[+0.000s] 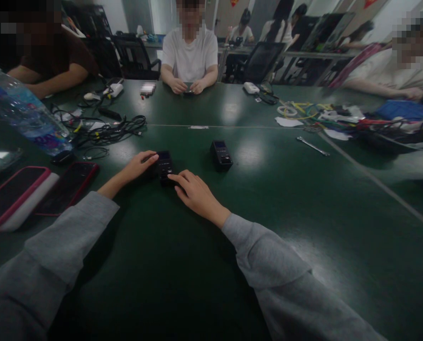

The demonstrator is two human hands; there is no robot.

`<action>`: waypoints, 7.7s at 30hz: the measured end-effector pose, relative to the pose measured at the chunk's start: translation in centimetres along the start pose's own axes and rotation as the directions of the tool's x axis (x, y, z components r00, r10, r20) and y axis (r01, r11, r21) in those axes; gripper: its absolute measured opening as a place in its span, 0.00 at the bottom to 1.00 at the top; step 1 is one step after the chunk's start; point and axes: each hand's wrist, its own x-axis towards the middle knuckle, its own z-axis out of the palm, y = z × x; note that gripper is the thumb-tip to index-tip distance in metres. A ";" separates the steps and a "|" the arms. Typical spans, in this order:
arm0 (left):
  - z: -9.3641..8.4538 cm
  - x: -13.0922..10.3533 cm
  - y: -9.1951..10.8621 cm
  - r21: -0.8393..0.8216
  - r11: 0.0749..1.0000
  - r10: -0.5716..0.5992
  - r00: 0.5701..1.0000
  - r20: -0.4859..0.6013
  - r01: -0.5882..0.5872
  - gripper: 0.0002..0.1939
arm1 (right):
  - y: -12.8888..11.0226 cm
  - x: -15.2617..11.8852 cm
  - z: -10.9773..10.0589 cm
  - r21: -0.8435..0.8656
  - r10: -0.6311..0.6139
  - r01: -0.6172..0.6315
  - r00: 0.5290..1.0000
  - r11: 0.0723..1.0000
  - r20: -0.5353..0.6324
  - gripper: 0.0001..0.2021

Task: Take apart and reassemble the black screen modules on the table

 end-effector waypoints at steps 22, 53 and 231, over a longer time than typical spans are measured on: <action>-0.4 -0.5 -0.1 -0.050 0.999 0.017 0.999 0.052 -0.015 0.34 | 3.7 0.1 -1.6 -0.320 0.130 -0.303 0.876 0.898 -0.464 0.21; 3.4 -2.6 2.7 -0.210 0.971 0.113 0.994 -0.001 -0.111 0.62 | 2.4 -0.6 0.7 -0.038 0.305 -0.326 0.915 0.945 -0.263 0.33; 4.0 -1.5 6.0 0.007 0.994 0.113 0.989 -0.098 -0.113 0.48 | 4.7 -2.1 -1.0 -0.039 0.459 -0.524 0.777 0.851 -0.431 0.33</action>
